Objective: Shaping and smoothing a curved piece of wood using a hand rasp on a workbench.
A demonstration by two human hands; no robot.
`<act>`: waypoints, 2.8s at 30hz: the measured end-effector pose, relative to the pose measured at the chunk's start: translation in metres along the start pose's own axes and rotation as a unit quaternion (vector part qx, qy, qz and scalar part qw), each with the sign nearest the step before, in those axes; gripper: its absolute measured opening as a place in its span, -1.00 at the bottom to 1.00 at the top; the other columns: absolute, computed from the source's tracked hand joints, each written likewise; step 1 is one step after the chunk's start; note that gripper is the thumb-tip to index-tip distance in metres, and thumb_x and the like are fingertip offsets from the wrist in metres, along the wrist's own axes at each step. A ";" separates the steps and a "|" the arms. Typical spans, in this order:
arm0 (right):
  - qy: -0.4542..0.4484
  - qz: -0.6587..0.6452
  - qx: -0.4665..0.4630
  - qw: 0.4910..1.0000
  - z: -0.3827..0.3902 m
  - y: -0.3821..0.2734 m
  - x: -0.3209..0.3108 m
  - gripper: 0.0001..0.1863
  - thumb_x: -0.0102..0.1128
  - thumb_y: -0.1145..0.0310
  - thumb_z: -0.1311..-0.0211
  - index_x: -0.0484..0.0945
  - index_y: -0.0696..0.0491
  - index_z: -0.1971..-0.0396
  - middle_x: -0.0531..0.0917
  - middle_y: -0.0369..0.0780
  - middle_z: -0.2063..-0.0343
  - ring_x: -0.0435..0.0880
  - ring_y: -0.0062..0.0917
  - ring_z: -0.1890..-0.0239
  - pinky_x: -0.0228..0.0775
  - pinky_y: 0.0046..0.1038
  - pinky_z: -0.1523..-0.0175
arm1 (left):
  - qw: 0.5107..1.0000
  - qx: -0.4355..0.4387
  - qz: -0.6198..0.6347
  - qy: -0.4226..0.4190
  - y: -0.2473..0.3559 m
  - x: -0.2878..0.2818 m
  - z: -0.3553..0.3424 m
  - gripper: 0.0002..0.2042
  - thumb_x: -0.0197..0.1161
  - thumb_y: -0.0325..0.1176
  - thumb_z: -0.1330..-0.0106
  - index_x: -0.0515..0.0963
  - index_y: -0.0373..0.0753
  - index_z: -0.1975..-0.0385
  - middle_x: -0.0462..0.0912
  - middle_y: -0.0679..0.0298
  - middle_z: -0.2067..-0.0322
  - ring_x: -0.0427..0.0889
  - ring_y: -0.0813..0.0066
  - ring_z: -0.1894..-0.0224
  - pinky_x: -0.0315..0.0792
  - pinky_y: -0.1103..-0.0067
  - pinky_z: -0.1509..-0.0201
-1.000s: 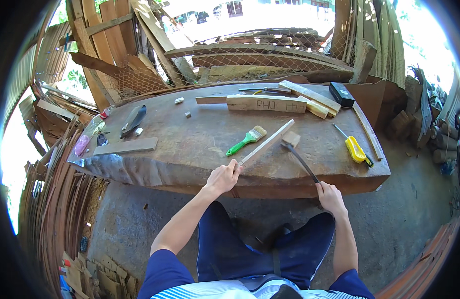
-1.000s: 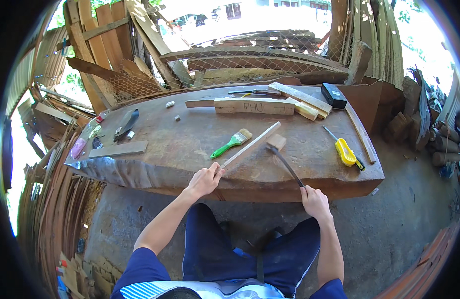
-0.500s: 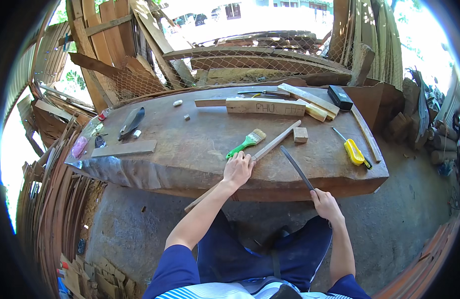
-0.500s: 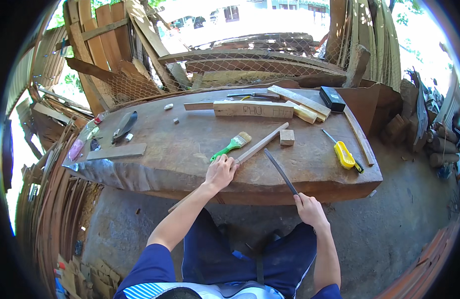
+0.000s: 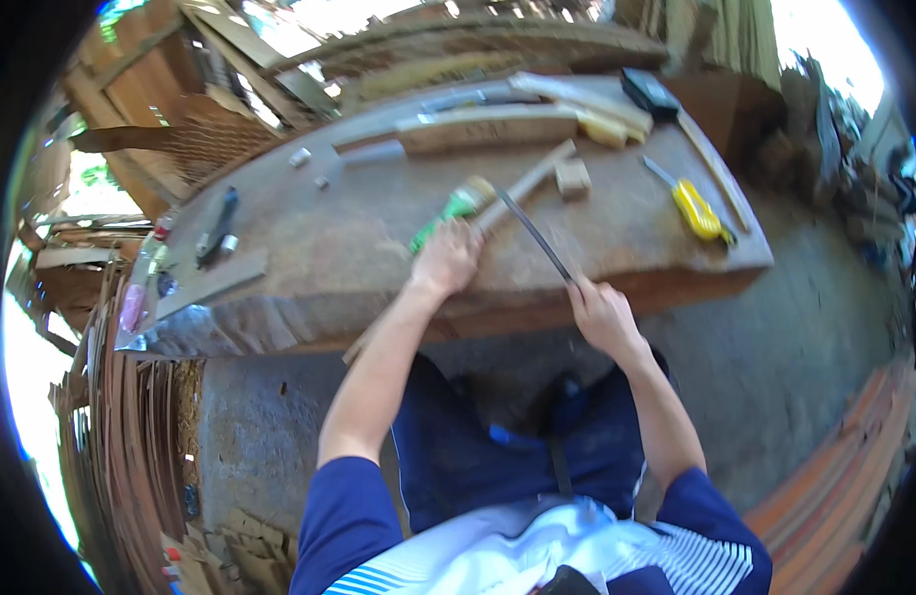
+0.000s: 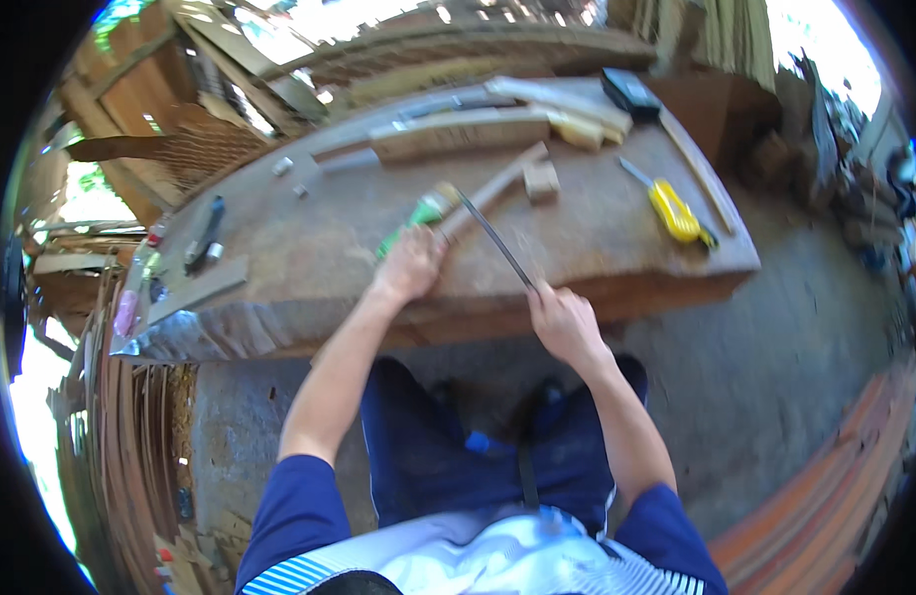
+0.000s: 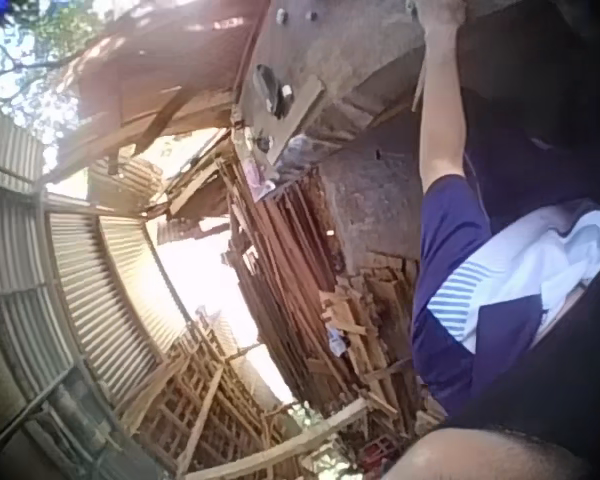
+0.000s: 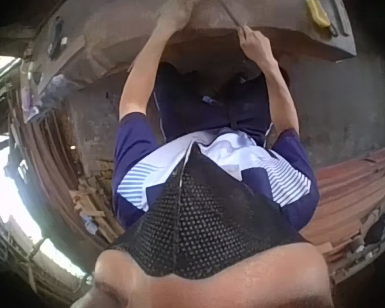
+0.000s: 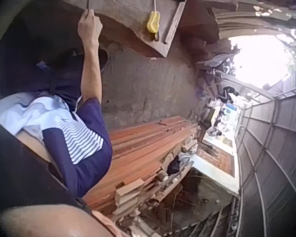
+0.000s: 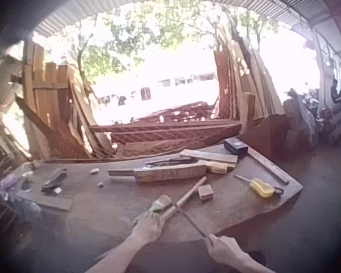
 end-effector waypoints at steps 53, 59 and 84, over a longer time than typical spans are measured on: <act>-0.164 0.073 0.025 0.984 -0.025 -0.043 0.042 -0.60 -0.03 0.14 -0.62 0.55 0.12 0.36 0.69 0.07 0.59 0.74 0.06 0.45 0.60 0.02 0.31 | 0.999 -0.019 -0.018 0.018 0.005 -0.005 -0.008 -0.72 0.03 -0.23 -0.58 0.48 -0.27 -0.08 0.63 0.10 -0.04 0.57 0.09 -0.15 0.43 0.17 -0.23; -0.160 0.052 0.026 0.985 0.001 -0.032 0.020 -0.61 -0.01 0.15 -0.62 0.52 0.12 0.37 0.64 0.09 0.63 0.69 0.10 0.50 0.54 0.06 0.35 | 0.999 0.024 0.023 -0.027 0.018 -0.009 -0.001 -0.78 0.04 -0.27 -0.57 0.46 -0.27 -0.01 0.62 0.10 0.01 0.57 0.08 -0.14 0.43 0.21 -0.26; -0.157 0.068 0.027 0.985 -0.031 -0.046 0.031 -0.55 -0.05 0.17 -0.61 0.64 0.17 0.40 0.72 0.14 0.48 0.76 0.09 0.39 0.62 0.01 0.21 | 0.999 0.029 0.011 -0.030 0.023 -0.014 -0.005 -0.73 0.03 -0.29 -0.56 0.52 -0.26 -0.10 0.67 0.12 -0.03 0.60 0.14 -0.20 0.46 0.28 -0.34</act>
Point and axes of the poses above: each hand's wrist, its own z-axis away from the middle knuckle, its own x-axis out of the palm, y = z × x, the point moved 7 cm from there along -z, towards the middle knuckle
